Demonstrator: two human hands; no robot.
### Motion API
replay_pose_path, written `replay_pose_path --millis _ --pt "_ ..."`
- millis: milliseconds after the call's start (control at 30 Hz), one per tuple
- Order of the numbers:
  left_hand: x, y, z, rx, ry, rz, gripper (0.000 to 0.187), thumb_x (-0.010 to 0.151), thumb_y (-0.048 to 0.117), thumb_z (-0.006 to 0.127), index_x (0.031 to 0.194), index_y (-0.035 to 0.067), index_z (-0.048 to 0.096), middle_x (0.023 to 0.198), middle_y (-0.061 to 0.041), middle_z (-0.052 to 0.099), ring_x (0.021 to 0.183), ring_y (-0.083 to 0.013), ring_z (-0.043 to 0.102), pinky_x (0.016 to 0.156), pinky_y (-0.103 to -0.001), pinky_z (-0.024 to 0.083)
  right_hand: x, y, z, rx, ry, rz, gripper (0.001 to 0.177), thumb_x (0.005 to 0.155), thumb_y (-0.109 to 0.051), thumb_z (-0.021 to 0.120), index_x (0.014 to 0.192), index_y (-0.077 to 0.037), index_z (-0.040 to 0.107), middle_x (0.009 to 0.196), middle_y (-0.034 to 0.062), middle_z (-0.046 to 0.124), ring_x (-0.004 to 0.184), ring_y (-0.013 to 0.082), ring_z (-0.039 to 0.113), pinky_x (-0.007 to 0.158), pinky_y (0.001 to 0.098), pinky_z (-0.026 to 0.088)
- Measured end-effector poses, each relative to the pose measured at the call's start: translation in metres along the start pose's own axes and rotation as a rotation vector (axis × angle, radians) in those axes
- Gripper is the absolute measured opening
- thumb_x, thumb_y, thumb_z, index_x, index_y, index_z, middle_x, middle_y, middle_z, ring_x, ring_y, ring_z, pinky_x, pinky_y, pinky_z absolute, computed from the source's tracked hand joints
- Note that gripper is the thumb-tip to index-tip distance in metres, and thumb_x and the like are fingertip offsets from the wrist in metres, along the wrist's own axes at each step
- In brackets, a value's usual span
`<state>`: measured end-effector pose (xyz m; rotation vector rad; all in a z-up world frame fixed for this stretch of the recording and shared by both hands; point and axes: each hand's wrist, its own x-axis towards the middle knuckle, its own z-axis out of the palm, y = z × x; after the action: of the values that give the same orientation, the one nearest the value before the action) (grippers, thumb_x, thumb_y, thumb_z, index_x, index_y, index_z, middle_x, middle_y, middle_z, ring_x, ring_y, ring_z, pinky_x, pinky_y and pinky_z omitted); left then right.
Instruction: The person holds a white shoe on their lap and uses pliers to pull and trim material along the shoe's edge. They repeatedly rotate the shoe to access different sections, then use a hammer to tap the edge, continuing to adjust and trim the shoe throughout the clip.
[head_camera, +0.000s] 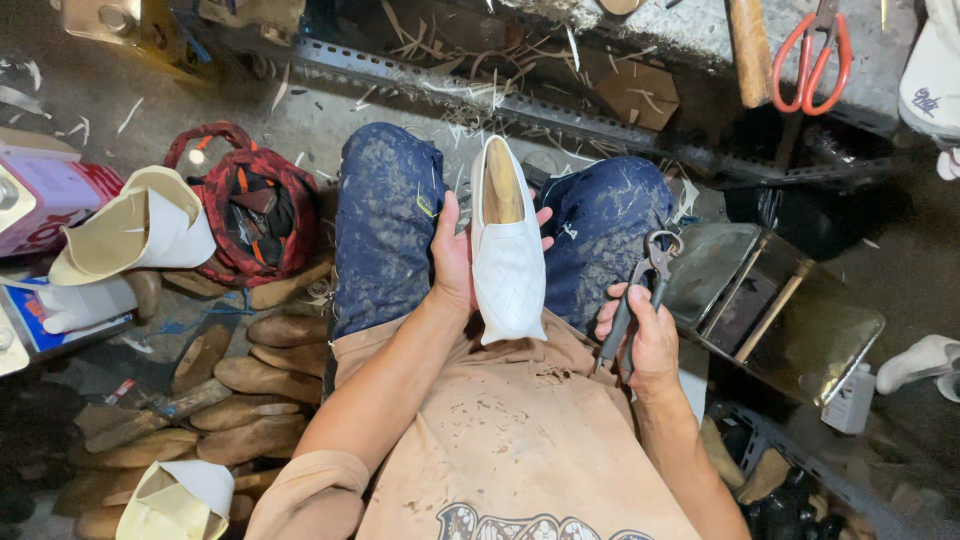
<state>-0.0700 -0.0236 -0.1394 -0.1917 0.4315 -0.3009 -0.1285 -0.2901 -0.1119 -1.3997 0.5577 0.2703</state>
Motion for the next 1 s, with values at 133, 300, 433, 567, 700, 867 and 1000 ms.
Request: replay_pose_path --millis 133,300,433,567,700,867,1000 --pt "0.000 -0.001 0.001 0.001 0.005 0.004 0.083 0.088 0.069 0.062 0.146 0.010 0.056 0.154 -0.021 0.049 0.144 -0.0526 0.038 0.117 -0.074 0.023 -0.001 -0.001 0.001 -0.006 0.003 -0.004 0.032 0.104 -0.028 0.056 0.111 0.003 0.064 0.071 0.0205 0.066 0.054 0.0234 0.070 0.051 0.0357 0.062" --pt "0.002 -0.001 0.000 -0.010 0.021 -0.006 0.083 0.088 0.070 0.061 0.146 0.010 0.057 0.154 -0.021 0.049 0.144 -0.0523 0.037 0.116 -0.074 0.023 0.002 0.003 -0.004 -0.002 -0.002 -0.001 0.033 0.105 -0.028 0.056 0.111 0.003 0.064 0.071 0.0210 0.066 0.054 0.0238 0.070 0.051 0.0358 0.062" --pt "0.001 0.000 0.003 0.000 0.028 -0.004 0.083 0.088 0.070 0.061 0.147 0.010 0.056 0.155 -0.021 0.048 0.144 -0.0523 0.037 0.116 -0.073 0.022 -0.002 -0.004 0.002 -0.024 0.000 0.001 0.033 0.105 -0.028 0.056 0.111 0.002 0.064 0.072 0.0205 0.066 0.054 0.0232 0.070 0.051 0.0356 0.062" --pt "-0.001 -0.001 0.005 -0.024 0.027 -0.011 0.082 0.089 0.070 0.062 0.145 0.010 0.058 0.153 -0.022 0.050 0.143 -0.0526 0.038 0.116 -0.074 0.022 -0.002 -0.003 0.004 -0.008 0.004 0.000 0.032 0.105 -0.029 0.056 0.110 0.002 0.064 0.071 0.0196 0.066 0.054 0.0225 0.070 0.051 0.0350 0.062" --pt "-0.001 0.001 0.007 -0.004 -0.061 -0.048 0.087 0.090 0.072 0.057 0.152 0.010 0.050 0.160 -0.019 0.041 0.146 -0.0515 0.034 0.118 -0.070 0.022 -0.001 -0.001 0.002 -0.018 0.011 0.012 0.034 0.104 -0.030 0.057 0.111 0.003 0.064 0.072 0.0202 0.067 0.055 0.0231 0.070 0.051 0.0353 0.062" --pt "-0.006 -0.005 0.016 -0.005 -0.141 -0.087 0.091 0.091 0.070 0.057 0.155 0.007 0.045 0.164 -0.020 0.032 0.147 -0.0514 0.029 0.118 -0.069 0.023 0.001 0.003 -0.002 -0.027 0.015 0.014 0.035 0.104 -0.030 0.057 0.111 0.003 0.064 0.072 0.0209 0.067 0.054 0.0239 0.070 0.051 0.0364 0.062" --pt "-0.006 -0.007 0.009 -0.002 -0.220 -0.131 0.098 0.088 0.069 0.061 0.158 0.005 0.037 0.167 -0.023 0.022 0.148 -0.0537 0.023 0.118 -0.069 0.021 0.003 0.009 -0.005 -0.041 0.028 0.027 0.036 0.104 -0.030 0.058 0.112 0.004 0.065 0.071 0.0227 0.067 0.054 0.0260 0.069 0.050 0.0383 0.062"
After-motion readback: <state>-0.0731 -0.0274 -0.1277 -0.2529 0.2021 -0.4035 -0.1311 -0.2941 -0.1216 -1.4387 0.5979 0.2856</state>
